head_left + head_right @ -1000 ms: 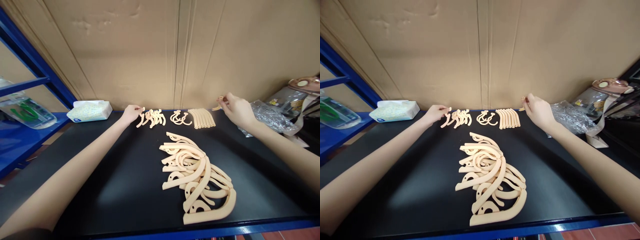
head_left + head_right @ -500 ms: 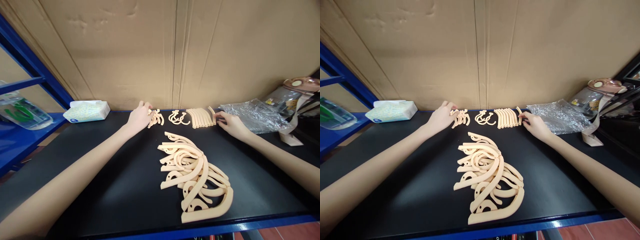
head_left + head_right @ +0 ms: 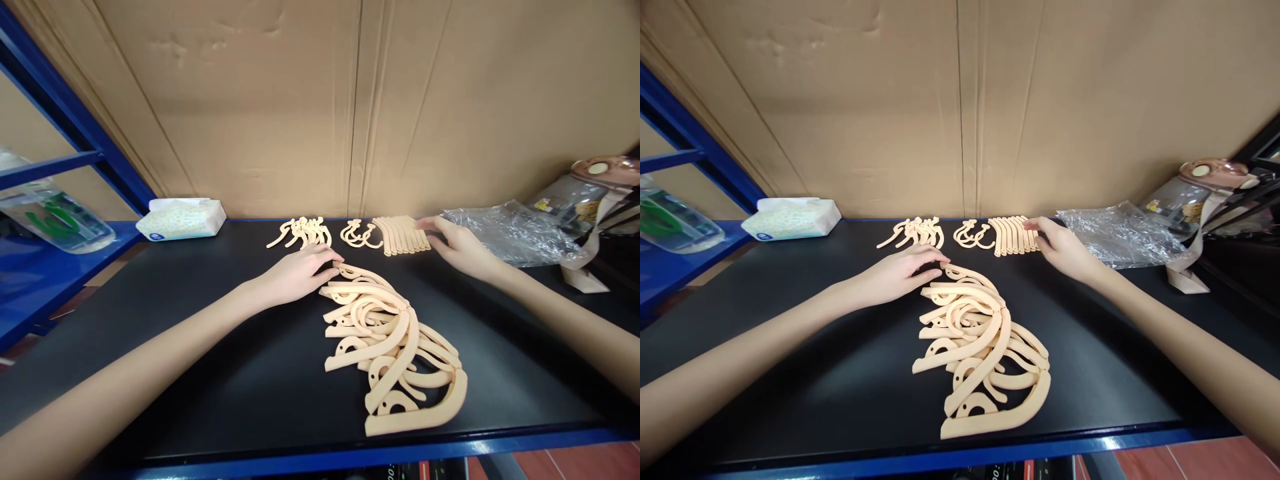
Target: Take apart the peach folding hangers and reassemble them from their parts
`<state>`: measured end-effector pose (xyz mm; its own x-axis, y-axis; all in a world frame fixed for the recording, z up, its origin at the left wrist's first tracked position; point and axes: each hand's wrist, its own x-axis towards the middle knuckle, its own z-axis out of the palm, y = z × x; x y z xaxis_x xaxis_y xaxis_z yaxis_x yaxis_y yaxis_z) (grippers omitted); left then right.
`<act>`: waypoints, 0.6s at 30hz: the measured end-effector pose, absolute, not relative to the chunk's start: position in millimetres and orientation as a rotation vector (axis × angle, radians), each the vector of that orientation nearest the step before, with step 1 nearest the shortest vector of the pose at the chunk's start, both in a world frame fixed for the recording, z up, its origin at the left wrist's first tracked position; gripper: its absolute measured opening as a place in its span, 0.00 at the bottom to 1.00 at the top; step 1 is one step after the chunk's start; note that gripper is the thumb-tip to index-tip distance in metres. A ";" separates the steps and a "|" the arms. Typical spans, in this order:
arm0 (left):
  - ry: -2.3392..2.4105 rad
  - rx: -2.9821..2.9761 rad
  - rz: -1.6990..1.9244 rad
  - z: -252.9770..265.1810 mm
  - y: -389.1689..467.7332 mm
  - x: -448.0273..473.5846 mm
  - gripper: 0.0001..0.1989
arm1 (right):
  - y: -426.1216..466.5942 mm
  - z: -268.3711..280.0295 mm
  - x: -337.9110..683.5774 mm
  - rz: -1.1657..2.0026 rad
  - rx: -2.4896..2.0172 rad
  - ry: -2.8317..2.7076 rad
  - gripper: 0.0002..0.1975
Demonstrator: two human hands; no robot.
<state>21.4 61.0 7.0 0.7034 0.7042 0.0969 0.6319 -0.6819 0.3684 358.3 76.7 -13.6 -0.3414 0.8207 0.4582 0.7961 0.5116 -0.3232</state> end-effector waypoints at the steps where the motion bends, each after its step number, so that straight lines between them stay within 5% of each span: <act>1: 1.045 2.605 0.335 7.2 60.7 21.3 0.17 | 66.4 -6.4 347.5 0.062 -1.289 -2.207 0.12; 6: 1.007 2.654 0.372 6.9 57.3 25.1 0.15 | 5.2 24.2 288.1 0.194 -1.004 -2.537 0.10; 12: 1.038 2.617 0.439 8.0 53.3 31.4 0.15 | -5.8 22.6 260.7 -0.129 -1.225 -2.675 0.13; 18: 1.092 2.516 0.539 9.1 54.1 27.8 0.19 | 11.9 18.0 260.9 0.275 -1.372 -2.432 0.12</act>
<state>27.8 54.1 9.1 0.6315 0.7479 0.2043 0.6170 -0.6444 0.4518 260.9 11.9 18.0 -0.4795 0.8562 0.1926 0.7916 0.5167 -0.3261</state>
